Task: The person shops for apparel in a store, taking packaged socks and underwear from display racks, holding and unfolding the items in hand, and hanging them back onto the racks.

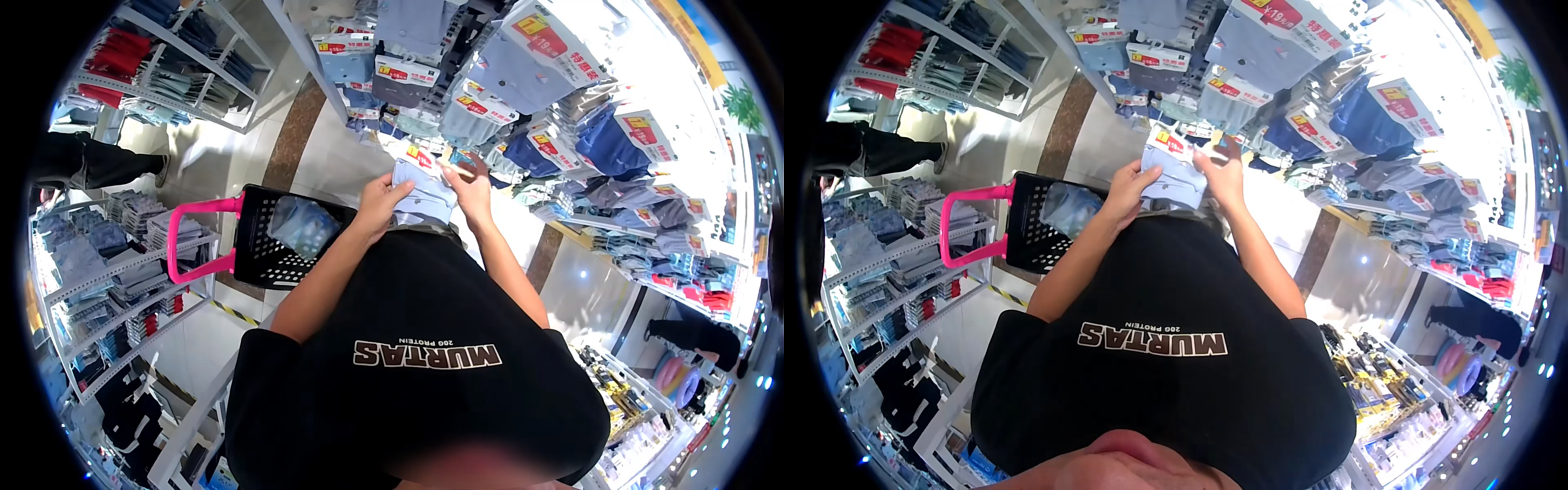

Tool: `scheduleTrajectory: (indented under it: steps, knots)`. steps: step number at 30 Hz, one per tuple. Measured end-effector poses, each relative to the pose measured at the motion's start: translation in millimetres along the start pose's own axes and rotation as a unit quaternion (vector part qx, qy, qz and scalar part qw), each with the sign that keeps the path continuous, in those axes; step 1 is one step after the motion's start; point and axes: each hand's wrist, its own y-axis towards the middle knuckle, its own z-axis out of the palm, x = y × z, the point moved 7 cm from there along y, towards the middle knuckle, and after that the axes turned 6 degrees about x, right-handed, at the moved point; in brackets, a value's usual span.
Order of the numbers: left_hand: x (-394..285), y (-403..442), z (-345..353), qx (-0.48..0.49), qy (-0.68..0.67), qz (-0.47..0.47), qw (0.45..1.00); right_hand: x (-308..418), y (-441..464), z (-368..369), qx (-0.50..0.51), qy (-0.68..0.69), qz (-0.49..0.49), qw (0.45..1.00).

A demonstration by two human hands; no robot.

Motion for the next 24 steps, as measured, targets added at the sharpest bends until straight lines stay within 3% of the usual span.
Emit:
scheduleTrajectory:
  steps: [3, 5, 7, 8, 12, 15, 16, 20, 24]
  knots:
    - [6, 5, -12, -0.062, 0.047, -0.006, 0.997, 35, -16, -3, 0.026, -0.170, -0.148, 0.974]
    - [8, 7, -14, -0.070, 0.059, -0.008, 0.996, 41, -27, 18, 0.187, -0.096, -0.107, 0.972]
    - [11, 10, -13, -0.068, 0.052, -0.026, 0.996, 75, -48, 40, 0.233, -0.222, -0.248, 0.914]
    - [12, 11, -12, -0.065, 0.037, -0.043, 0.996, 77, -53, 45, 0.211, -0.213, -0.280, 0.912]
    - [0, 5, 10, -0.027, -0.011, -0.057, 0.998, 54, -37, 33, 0.106, -0.176, -0.204, 0.957]
    - [1, 7, 17, 0.029, 0.086, 0.000, 0.996, 18, -24, 24, 0.100, -0.055, -0.047, 0.992]
    - [4, 10, 12, 0.028, 0.126, -0.019, 0.991, 19, -26, 24, 0.116, -0.016, -0.010, 0.993]
    - [7, 13, 2, 0.028, 0.058, -0.029, 0.998, 7, -13, 21, 0.105, 0.161, -0.007, 0.981]
    - [1, 14, -1, 0.003, 0.045, -0.015, 0.999, 4, -11, 31, 0.141, 0.173, 0.042, 0.974]
